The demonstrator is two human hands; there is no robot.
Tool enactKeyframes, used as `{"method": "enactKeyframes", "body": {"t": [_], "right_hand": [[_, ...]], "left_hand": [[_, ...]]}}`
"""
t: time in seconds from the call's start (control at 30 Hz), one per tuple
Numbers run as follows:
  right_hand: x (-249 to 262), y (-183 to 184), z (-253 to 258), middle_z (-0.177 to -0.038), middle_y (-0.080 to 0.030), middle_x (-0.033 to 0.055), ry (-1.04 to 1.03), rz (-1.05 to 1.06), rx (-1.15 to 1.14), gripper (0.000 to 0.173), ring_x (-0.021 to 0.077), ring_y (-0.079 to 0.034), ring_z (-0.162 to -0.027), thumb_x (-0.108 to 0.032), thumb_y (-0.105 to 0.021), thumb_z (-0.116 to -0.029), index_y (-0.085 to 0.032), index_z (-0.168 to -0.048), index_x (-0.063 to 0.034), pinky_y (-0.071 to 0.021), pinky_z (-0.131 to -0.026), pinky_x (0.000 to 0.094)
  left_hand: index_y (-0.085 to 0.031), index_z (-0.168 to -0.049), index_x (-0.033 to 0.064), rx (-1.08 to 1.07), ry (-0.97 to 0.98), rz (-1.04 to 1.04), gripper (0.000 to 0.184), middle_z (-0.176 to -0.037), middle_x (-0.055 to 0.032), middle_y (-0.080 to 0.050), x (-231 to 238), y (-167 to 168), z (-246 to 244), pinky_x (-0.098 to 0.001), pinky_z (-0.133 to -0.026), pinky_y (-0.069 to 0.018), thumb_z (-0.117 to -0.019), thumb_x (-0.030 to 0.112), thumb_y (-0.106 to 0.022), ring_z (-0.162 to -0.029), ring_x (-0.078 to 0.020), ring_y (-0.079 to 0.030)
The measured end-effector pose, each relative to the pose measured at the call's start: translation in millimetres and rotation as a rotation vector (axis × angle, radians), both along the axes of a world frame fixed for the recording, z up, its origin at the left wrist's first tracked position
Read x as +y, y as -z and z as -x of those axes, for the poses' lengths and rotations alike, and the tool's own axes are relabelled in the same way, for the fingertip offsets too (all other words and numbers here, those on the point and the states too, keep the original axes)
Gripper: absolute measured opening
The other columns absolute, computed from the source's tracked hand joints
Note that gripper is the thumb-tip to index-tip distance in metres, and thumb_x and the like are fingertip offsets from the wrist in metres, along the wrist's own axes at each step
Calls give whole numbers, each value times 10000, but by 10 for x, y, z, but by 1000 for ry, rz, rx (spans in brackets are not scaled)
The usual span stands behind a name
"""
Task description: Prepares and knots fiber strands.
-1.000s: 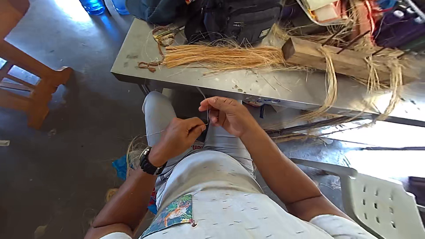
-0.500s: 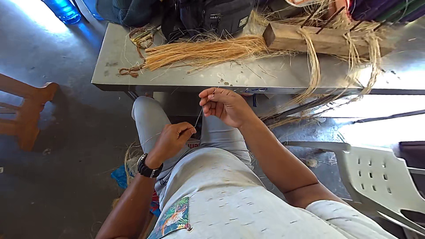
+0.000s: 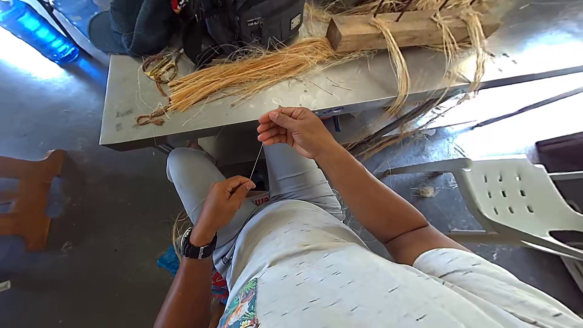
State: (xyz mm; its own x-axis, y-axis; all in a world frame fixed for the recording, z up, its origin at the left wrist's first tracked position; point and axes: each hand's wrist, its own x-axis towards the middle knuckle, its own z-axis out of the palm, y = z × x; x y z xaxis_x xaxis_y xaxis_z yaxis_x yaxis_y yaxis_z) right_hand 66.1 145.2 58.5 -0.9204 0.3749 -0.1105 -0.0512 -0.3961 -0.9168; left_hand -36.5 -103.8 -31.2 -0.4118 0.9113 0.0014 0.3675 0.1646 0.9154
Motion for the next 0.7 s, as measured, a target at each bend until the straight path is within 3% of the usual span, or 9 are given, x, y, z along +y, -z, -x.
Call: {"method": "enactKeyframes", "body": {"t": [0.1, 0.2, 0.27, 0.3, 0.37, 0.5, 0.7], "right_hand": [[48, 1, -10, -937, -753, 153, -16, -104, -17, 327, 209, -760, -770, -157, -419, -1122, -650, -1173, 70, -656, -719, 351], [143, -3, -45, -958, -772, 103, -15, -385, -73, 348, 165, -745, -721, -209, -433, -1123, -690, -1153, 23, -618, -579, 293], [206, 25, -66, -934, -777, 36, 28, -709, -111, 332, 104, -722, -692, -242, -485, -1108, -732, -1060, -26, -577, -549, 248], [235, 44, -77, -890, -761, 16, 60, -861, -108, 326, 87, -712, -691, -252, -511, -1097, -738, -999, -39, -598, -601, 254], [298, 55, -90, -770, -696, 12, 119, -1015, -81, 345, 81, -662, -630, -271, -538, -1084, -711, -888, -45, -584, -597, 268], [432, 12, -121, -667, -614, -18, 189, -1053, -60, 375, 53, -552, -539, -300, -542, -1080, -674, -812, -74, -468, -506, 237], [598, -87, -203, -653, -598, -23, 270, -1026, -76, 399, 64, -554, -532, -318, -502, -1092, -668, -825, -72, -489, -499, 262]], "left_hand": [[-751, -1067, 113, -22, -20, -30, 255, -652, 44, -611, -30, -29, 39, -206, -474, -468, -1074, 250, -535, -510, -47, -543], [-750, -1083, 117, -37, -71, -49, 247, -630, 42, -595, -72, -98, 106, -203, -461, -453, -1071, 241, -537, -493, -50, -524], [-751, -1096, 122, -40, -110, -63, 241, -617, 35, -582, -107, -149, 152, -202, -449, -442, -1067, 240, -543, -480, -56, -509], [-751, -1103, 123, -39, -123, -68, 240, -614, 31, -579, -126, -171, 172, -203, -446, -441, -1067, 242, -546, -476, -60, -506], [-751, -1112, 128, -36, -136, -76, 244, -607, 29, -567, -159, -198, 212, -205, -445, -437, -1068, 255, -547, -470, -63, -497], [-752, -1107, 135, -24, -113, -88, 253, -601, 22, -554, -203, -213, 264, -212, -441, -429, -1070, 272, -543, -464, -76, -484], [-751, -1118, 134, -49, -105, -68, 259, -612, 3, -568, -230, -197, 330, -229, -436, -433, -1074, 258, -528, -465, -89, -494]]}}
